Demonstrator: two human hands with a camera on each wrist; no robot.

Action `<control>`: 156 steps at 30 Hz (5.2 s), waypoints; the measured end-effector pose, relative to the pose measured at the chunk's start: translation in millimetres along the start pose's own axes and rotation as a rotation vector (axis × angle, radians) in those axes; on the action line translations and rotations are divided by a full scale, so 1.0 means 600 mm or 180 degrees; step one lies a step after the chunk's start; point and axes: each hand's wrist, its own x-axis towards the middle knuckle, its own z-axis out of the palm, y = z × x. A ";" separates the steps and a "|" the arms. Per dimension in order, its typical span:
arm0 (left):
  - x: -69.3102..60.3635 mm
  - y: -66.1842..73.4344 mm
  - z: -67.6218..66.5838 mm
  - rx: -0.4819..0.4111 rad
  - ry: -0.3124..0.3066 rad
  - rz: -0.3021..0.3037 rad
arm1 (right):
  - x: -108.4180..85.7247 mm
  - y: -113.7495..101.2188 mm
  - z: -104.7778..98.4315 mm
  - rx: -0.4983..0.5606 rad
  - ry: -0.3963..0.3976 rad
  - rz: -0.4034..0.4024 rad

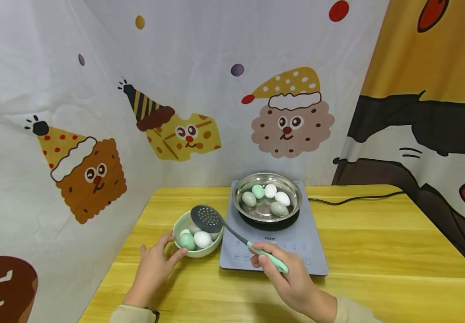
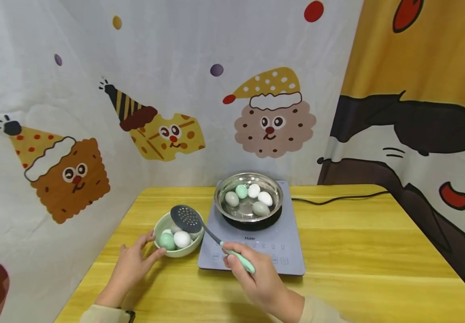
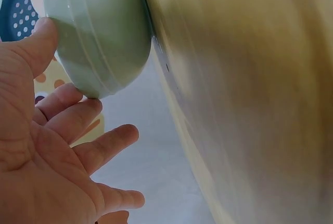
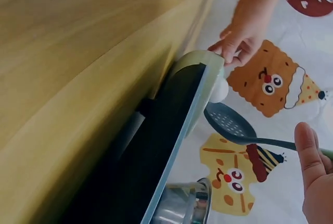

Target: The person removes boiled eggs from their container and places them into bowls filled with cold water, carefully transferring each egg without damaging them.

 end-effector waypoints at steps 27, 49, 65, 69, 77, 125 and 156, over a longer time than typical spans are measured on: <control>-0.004 -0.002 0.000 -0.0043 0.0001 0.0028 | 0.017 0.022 -0.121 -0.2229 0.0041 -0.0359; -0.004 0.002 -0.005 -0.0032 -0.0002 0.0010 | -0.005 0.001 -0.132 -0.1592 0.0102 -0.0365; -0.003 -0.004 -0.002 -0.0014 0.0008 -0.0001 | -0.018 -0.008 -0.142 -0.1224 0.0350 -0.0177; -0.002 -0.003 -0.003 -0.0015 0.0009 0.0000 | -0.016 -0.008 -0.146 -0.0742 0.0469 0.0320; 0.000 -0.001 0.000 -0.0001 0.0002 0.0027 | 0.001 0.001 -0.160 0.0550 0.1121 0.1295; -0.007 0.005 -0.003 -0.0007 -0.0035 0.0040 | 0.042 -0.016 -0.059 0.1334 0.1056 0.2196; -0.002 0.000 0.002 -0.0035 -0.0054 0.0042 | 0.049 0.035 -0.139 -0.2267 0.0331 -0.0486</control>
